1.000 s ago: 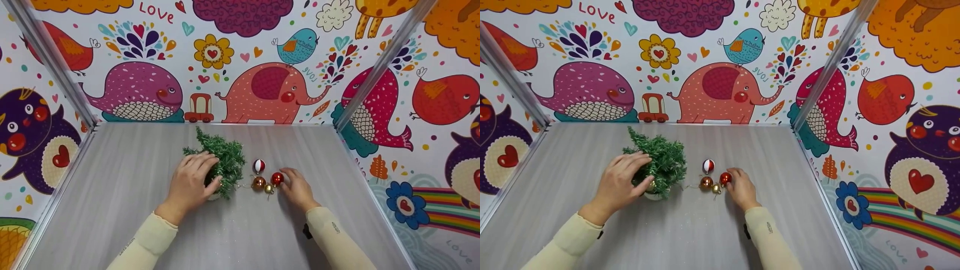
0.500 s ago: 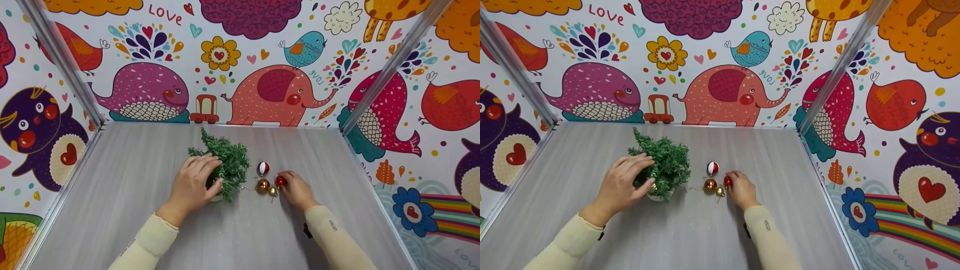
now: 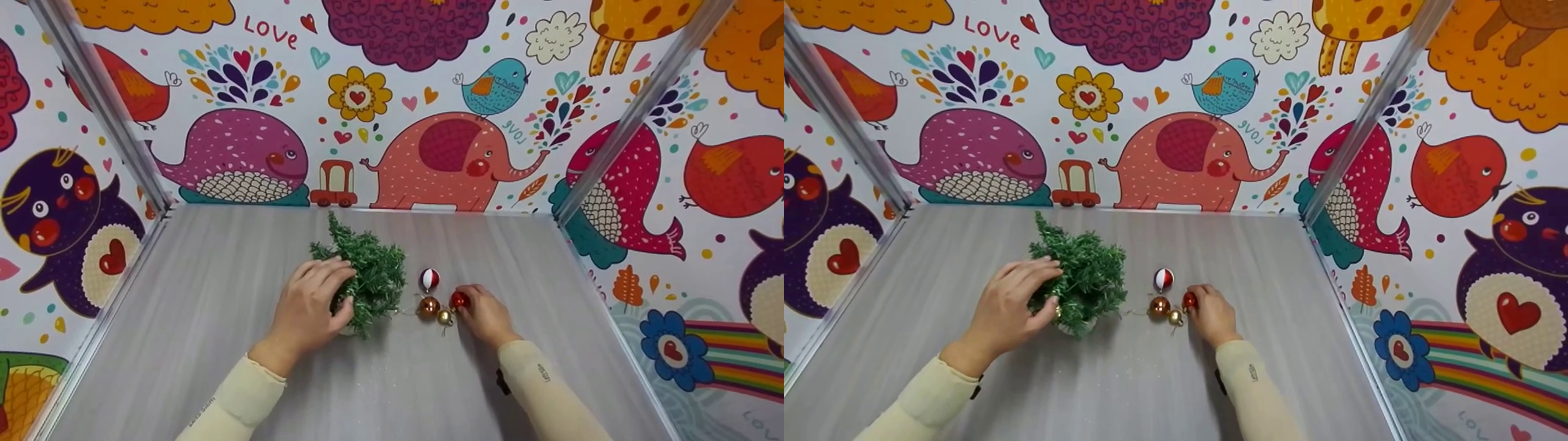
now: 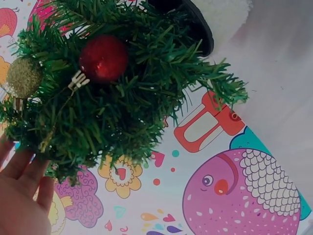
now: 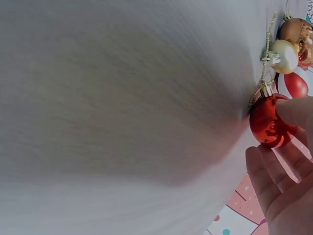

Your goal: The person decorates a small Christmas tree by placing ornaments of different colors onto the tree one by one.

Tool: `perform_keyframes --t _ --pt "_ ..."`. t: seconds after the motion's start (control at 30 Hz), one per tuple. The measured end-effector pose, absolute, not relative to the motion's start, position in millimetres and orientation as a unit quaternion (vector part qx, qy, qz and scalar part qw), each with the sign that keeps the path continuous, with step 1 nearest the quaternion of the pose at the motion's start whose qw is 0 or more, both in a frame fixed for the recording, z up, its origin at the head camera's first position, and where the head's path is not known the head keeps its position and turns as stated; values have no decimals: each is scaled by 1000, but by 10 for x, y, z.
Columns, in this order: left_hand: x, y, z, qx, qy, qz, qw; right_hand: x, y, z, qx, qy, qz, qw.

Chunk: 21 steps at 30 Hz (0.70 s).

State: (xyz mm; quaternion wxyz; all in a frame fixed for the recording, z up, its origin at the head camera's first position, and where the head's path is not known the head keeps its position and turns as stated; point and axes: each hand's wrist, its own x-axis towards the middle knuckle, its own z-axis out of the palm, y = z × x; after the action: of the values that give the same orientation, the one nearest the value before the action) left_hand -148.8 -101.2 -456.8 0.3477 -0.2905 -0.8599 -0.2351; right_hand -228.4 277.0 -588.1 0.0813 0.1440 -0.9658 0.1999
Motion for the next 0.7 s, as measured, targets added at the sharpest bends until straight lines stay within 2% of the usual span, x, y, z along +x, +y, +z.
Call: perform_keyframes --t 0.17,0.7 --pt "-1456 -1057 -4561 -286 -863 -231 348 -2275 2745 -5888 140 -966 197 91" --pt "-1373 -1181 -4588 -276 -863 -238 349 -2212 2773 -5912 122 -967 211 72"
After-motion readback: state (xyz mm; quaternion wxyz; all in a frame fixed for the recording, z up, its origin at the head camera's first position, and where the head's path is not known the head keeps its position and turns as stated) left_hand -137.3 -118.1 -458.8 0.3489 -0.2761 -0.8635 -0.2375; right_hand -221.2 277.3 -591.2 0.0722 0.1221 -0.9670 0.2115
